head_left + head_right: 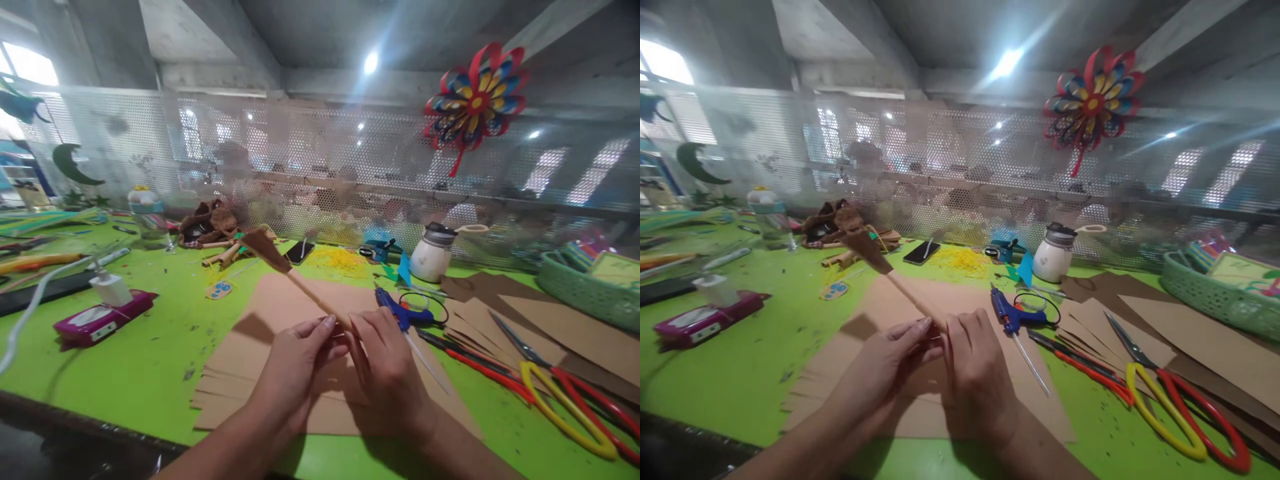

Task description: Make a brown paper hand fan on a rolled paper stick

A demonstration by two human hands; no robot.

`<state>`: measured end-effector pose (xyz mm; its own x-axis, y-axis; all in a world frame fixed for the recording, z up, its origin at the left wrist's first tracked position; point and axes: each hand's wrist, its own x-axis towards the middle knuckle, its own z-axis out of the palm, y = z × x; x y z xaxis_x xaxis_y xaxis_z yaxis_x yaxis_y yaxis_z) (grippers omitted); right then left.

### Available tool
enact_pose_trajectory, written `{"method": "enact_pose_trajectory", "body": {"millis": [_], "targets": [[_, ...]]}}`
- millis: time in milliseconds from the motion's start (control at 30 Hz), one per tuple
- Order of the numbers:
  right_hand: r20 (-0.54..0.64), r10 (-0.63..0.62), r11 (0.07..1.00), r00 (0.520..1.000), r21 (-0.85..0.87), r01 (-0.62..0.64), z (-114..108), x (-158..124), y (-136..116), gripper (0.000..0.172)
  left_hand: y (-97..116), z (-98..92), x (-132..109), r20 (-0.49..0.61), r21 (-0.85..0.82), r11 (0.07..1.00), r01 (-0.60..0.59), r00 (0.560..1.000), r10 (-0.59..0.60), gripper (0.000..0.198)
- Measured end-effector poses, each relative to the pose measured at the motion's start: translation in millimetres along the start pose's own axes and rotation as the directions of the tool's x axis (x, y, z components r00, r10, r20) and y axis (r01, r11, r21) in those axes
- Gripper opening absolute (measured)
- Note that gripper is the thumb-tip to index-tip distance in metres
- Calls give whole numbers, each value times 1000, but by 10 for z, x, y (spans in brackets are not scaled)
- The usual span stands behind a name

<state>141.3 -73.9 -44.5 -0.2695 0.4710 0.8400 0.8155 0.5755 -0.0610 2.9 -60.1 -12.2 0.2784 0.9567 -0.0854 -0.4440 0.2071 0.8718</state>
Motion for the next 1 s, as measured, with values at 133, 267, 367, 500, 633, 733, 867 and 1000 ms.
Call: {"method": "enact_pose_trajectory", "body": {"millis": [133,267,367,500,633,733,867,1000], "targets": [[-41,-62,997,997,-58,60,9,-3,1,22,-13,55,13,21,-55,998,-28,999,29,18],[-75,-46,998,996,-54,42,20,19,7,22,6,87,65,56,-94,995,-35,998,40,19],[-110,-17,1000,994,-22,14,18,45,15,21,37,85,132,109,-102,994,-23,993,35,21],[-154,28,1000,988,9,-26,18,73,37,24,103,84,218,205,-59,998,-21,978,33,23],[-185,84,995,979,61,-74,27,89,49,25,174,112,273,252,-5,1000,-27,967,27,26],[-178,156,983,972,122,-136,33,91,38,24,190,110,317,302,16,999,-30,953,23,25],[-161,217,961,963,208,-182,34,86,14,23,151,49,390,299,-40,999,16,954,-3,21],[-148,243,942,959,271,-197,42,74,-9,24,119,-12,426,298,-84,994,64,954,-36,20]]}}
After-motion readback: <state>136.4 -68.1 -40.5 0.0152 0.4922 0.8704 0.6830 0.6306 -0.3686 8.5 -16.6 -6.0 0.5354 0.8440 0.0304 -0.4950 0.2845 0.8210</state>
